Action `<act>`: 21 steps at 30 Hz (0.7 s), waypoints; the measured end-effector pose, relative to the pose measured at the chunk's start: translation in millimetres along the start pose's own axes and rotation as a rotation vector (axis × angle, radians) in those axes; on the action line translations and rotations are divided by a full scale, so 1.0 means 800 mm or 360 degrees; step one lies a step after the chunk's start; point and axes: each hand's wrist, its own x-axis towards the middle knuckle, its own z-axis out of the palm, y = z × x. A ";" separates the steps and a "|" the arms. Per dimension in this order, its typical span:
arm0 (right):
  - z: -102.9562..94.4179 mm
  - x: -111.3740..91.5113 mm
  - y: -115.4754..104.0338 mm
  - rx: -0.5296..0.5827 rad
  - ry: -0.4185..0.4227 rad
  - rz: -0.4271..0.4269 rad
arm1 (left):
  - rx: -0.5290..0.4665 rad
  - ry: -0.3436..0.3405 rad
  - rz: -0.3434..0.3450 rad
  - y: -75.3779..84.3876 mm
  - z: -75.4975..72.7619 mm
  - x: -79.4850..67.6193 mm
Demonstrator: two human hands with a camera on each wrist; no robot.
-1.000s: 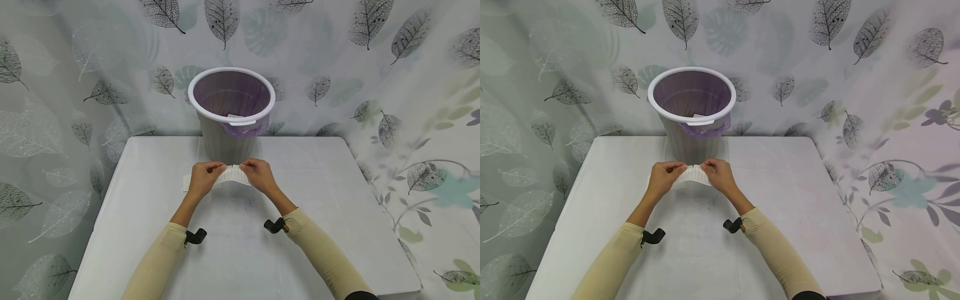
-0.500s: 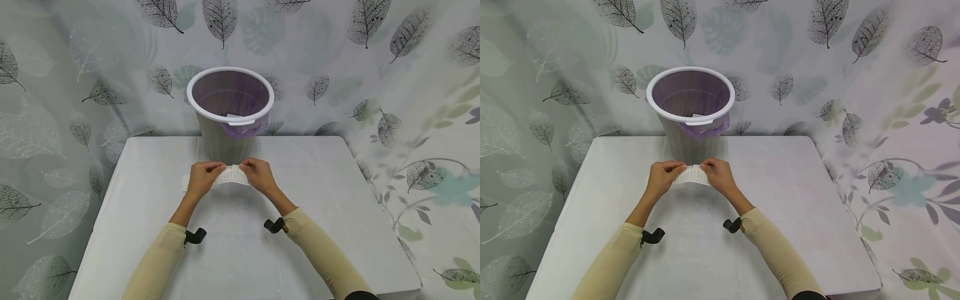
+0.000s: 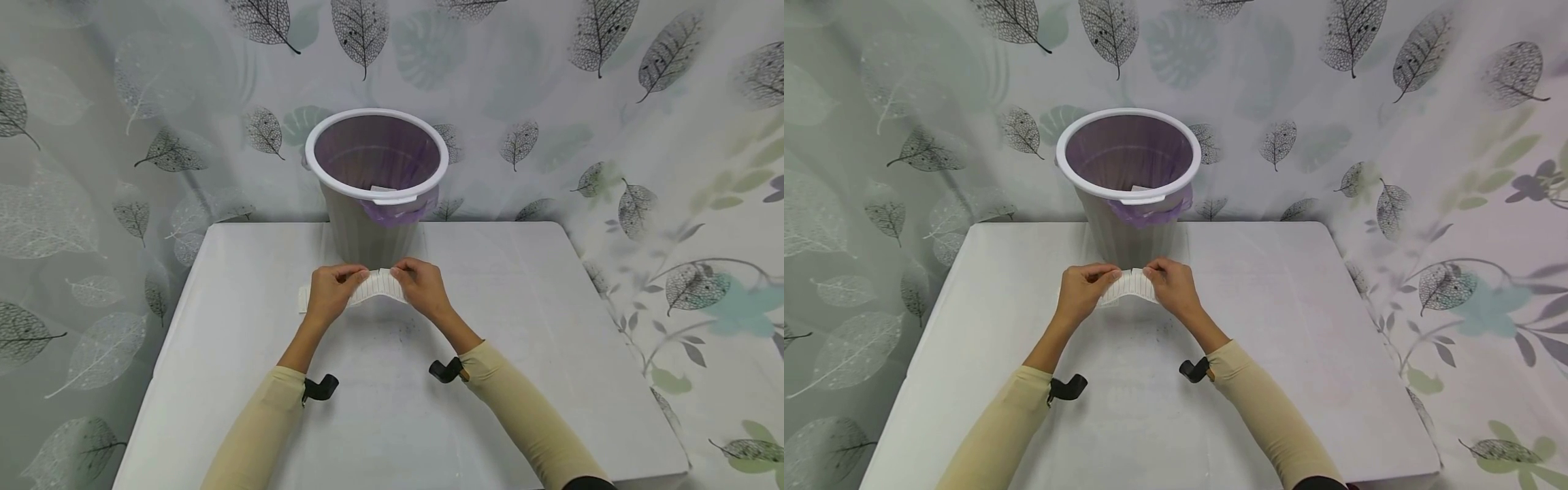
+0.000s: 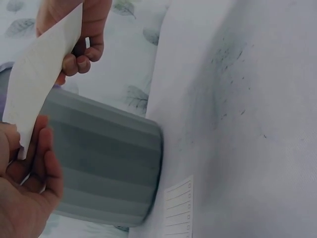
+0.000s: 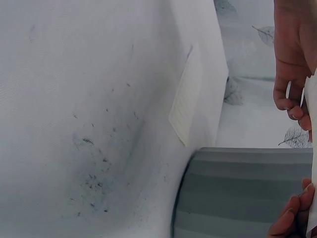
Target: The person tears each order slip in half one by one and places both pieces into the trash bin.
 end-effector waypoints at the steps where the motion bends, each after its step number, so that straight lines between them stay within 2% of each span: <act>1: 0.000 0.000 0.000 0.0004 0.0000 0.0004 | 0.0006 0.0006 -0.0001 0.000 0.000 0.000; 9: 0.002 0.002 -0.002 -0.0009 0.0002 0.0027 | -0.0001 0.0044 0.0021 0.004 0.000 -0.003; 17: 0.002 0.004 -0.007 -0.0018 -0.0015 0.0084 | 0.0052 0.0051 0.0221 0.005 0.000 -0.002; 21: 0.002 0.006 -0.006 -0.0024 -0.0023 0.0093 | 0.0057 0.0054 0.0251 0.004 0.000 -0.002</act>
